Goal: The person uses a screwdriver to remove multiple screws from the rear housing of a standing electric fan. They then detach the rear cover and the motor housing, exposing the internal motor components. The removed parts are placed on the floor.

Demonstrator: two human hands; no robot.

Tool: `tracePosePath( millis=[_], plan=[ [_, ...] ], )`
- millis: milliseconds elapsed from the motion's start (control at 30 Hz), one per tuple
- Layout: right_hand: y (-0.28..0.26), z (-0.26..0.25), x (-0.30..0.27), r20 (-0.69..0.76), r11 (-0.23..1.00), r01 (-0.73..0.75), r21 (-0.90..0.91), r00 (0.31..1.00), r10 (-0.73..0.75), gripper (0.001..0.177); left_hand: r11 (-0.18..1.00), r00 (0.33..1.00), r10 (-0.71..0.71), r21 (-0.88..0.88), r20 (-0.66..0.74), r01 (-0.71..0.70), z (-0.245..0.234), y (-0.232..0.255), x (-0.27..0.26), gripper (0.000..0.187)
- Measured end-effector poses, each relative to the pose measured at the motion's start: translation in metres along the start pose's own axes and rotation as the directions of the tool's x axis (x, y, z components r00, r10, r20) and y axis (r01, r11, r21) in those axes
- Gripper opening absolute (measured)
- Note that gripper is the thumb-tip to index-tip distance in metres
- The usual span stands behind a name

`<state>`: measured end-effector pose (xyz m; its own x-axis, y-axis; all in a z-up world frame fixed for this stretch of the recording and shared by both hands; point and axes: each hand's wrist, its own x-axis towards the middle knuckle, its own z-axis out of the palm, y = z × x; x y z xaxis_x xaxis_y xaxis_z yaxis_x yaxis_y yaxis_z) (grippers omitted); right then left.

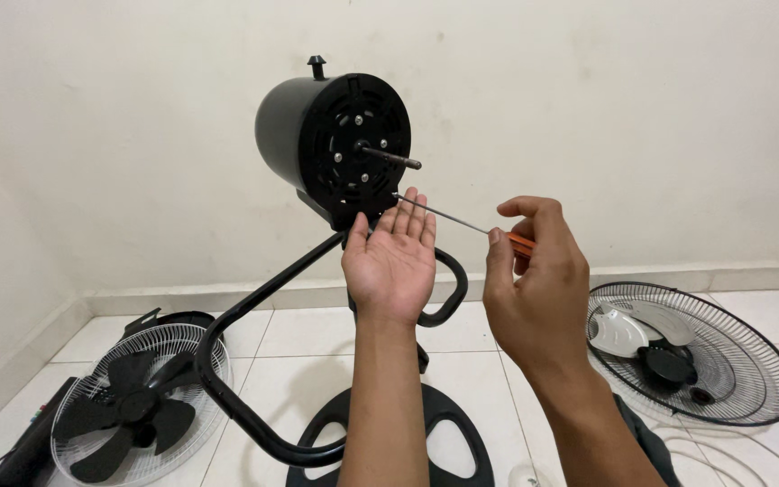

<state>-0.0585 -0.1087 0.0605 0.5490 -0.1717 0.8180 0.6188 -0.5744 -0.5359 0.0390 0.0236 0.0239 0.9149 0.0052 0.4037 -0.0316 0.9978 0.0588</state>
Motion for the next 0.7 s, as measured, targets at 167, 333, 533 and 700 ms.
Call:
tracePosePath(
  millis=[167, 333, 533, 700],
  plan=[
    [-0.003, 0.001, -0.003, -0.067, 0.987, 0.152, -0.046, 0.986, -0.155, 0.014, 1.000, 1.000, -0.002, -0.012, -0.001, 0.002, -0.001, 0.001, 0.000, 0.072],
    [0.000, -0.004, 0.001, 0.089, 0.942, -0.300, -0.151, 0.945, 0.315, 0.020, 1.000, 1.000, 0.009, -0.008, -0.015, -0.009, 0.003, 0.001, -0.002, 0.072],
    [0.016, -0.005, -0.004, 0.032, 0.987, 0.143, -0.079, 0.990, -0.141, 0.014, 1.000, 1.000, 0.007, 0.011, -0.026, -0.007, 0.005, 0.001, -0.002, 0.072],
    [0.021, -0.001, -0.005, 0.029, 0.995, 0.071, -0.072, 0.997, -0.069, 0.015, 1.000, 0.998, 0.002, 0.012, -0.059, -0.001, 0.006, 0.002, -0.002, 0.071]
  ],
)
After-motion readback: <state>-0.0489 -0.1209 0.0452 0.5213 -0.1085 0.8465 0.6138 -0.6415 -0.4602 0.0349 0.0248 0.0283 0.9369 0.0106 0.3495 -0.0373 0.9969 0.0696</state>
